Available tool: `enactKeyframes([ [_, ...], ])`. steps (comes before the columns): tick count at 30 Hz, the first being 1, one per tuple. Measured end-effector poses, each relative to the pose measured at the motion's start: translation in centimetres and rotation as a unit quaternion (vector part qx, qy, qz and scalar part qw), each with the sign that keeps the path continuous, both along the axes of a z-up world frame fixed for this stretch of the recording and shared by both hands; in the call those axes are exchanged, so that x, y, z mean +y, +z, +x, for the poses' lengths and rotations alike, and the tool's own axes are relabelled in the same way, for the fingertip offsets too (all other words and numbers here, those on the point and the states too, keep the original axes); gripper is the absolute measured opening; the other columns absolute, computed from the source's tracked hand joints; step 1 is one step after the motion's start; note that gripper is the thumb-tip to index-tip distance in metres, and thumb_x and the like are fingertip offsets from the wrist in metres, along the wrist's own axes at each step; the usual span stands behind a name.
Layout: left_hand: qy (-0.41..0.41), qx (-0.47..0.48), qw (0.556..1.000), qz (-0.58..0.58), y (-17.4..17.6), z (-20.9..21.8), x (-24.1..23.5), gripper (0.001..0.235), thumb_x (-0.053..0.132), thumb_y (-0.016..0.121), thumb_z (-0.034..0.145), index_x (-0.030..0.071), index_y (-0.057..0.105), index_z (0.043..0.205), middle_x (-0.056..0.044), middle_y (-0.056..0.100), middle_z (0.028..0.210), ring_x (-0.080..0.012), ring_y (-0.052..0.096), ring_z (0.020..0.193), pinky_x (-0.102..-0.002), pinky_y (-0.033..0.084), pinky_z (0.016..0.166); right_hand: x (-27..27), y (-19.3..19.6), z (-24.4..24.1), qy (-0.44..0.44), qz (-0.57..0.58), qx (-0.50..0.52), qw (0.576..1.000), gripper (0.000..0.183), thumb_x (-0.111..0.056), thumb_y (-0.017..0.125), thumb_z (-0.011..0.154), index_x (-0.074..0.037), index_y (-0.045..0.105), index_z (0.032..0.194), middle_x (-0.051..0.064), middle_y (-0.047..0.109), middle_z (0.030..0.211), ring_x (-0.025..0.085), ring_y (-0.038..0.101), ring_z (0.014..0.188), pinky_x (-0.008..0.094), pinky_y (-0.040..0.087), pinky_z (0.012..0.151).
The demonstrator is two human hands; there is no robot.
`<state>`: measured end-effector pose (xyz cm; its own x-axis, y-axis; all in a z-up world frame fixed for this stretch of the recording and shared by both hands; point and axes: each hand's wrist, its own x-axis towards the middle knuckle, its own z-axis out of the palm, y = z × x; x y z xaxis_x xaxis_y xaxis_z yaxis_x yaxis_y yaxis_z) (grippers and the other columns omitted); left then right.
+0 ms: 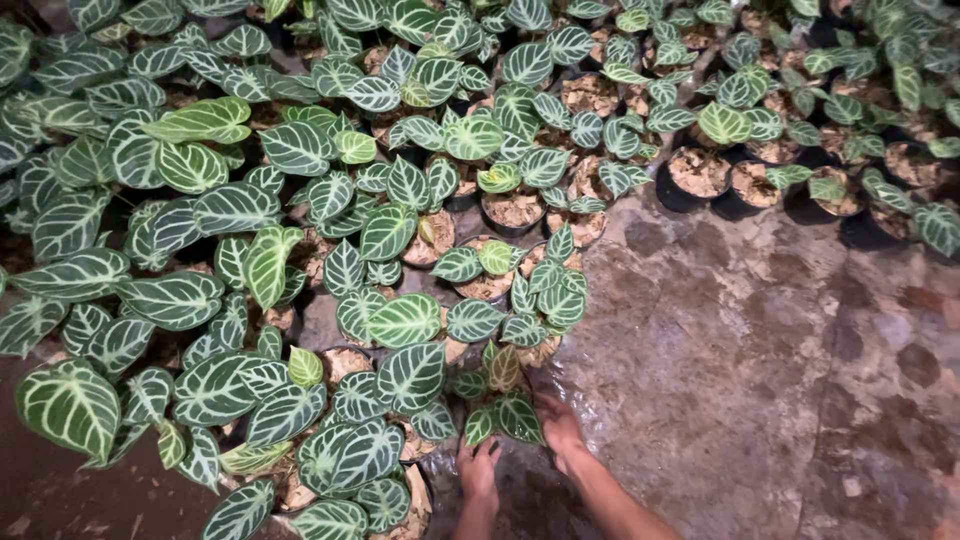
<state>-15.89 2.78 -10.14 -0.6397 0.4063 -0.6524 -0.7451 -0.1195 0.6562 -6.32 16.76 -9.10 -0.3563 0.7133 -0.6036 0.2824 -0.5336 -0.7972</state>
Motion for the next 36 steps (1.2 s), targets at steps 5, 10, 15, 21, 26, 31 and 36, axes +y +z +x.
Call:
enactKeyframes([
  [5, -0.010, 0.006, 1.000, -0.011, 1.0, 1.8, -0.8, 0.043, -0.002, 0.061, 0.092, 0.002, 0.058, 0.135, -0.014, 0.067, 0.124, -0.0277, 0.067, 0.110, -0.043, 0.059, 0.093, -1.4, 2.4, 2.9, -0.016, -0.010, -0.019, 1.000, 0.040, -0.002, 0.056, 0.097, -0.002, 0.065, 0.136, 0.013, 0.077, 0.117, 0.020, 0.071, 0.100, 0.032, 0.056, 0.086],
  [10, -0.020, -0.022, 1.000, -0.005, 2.4, 4.5, -1.3, 0.049, 0.000, 0.063, 0.092, 0.011, 0.049, 0.138, -0.011, 0.069, 0.123, -0.0266, 0.070, 0.105, -0.041, 0.059, 0.091, -2.5, 3.8, 6.9, -0.041, 0.041, -0.021, 0.998, 0.036, -0.002, 0.056, 0.096, -0.001, 0.070, 0.128, 0.011, 0.076, 0.114, 0.018, 0.070, 0.099, 0.032, 0.055, 0.088],
  [15, -0.138, 0.057, 0.988, -0.049, 3.6, 7.8, -1.5, 0.035, 0.010, 0.067, 0.094, 0.003, 0.064, 0.128, -0.010, 0.074, 0.112, -0.0213, 0.069, 0.099, -0.036, 0.060, 0.083, -3.7, 4.8, 12.6, -0.072, 0.000, 0.092, 0.993, 0.035, -0.002, 0.045, 0.099, -0.003, 0.068, 0.125, 0.011, 0.078, 0.107, 0.017, 0.071, 0.096, 0.031, 0.057, 0.086],
  [21, -0.185, 0.043, 0.979, 0.073, 5.5, 13.1, -1.3, 0.032, 0.007, 0.068, 0.097, 0.001, 0.065, 0.128, -0.012, 0.071, 0.106, -0.0191, 0.067, 0.093, -0.032, 0.057, 0.079, -5.0, 6.6, 19.1, -0.146, 0.024, 0.076, 0.986, 0.030, -0.007, 0.056, 0.100, 0.001, 0.072, 0.125, 0.010, 0.078, 0.099, 0.014, 0.070, 0.084, 0.029, 0.056, 0.074],
  [26, -0.233, 0.071, 0.970, 0.007, 7.1, 17.9, -0.4, 0.034, 0.004, 0.064, 0.095, 0.003, 0.062, 0.129, -0.009, 0.072, 0.110, -0.0181, 0.070, 0.093, -0.032, 0.060, 0.081, -6.9, 8.3, 25.1, -0.204, -0.054, 0.091, 0.973, 0.031, -0.006, 0.064, 0.095, 0.004, 0.071, 0.124, 0.011, 0.078, 0.101, 0.018, 0.073, 0.084, 0.031, 0.058, 0.073],
  [31, -0.272, 0.071, 0.959, -0.010, 8.8, 22.6, -0.5, 0.035, 0.010, 0.064, 0.097, 0.005, 0.061, 0.132, -0.012, 0.071, 0.110, -0.0200, 0.070, 0.094, -0.032, 0.061, 0.081, -8.0, 10.1, 31.0, -0.227, -0.072, 0.143, 0.961, 0.033, -0.009, 0.063, 0.094, 0.003, 0.069, 0.124, 0.013, 0.078, 0.104, 0.019, 0.075, 0.089, 0.031, 0.060, 0.079],
  [36, -0.302, 0.081, 0.950, 0.005, 10.0, 27.1, -0.7, 0.035, 0.012, 0.065, 0.097, 0.003, 0.062, 0.131, -0.011, 0.070, 0.111, -0.0182, 0.069, 0.096, -0.032, 0.060, 0.085, -8.6, 11.0, 35.6, -0.272, -0.082, 0.076, 0.956, 0.028, -0.020, 0.062, 0.097, -0.006, 0.070, 0.120, 0.009, 0.078, 0.105, 0.020, 0.073, 0.096, 0.039, 0.057, 0.090],
])
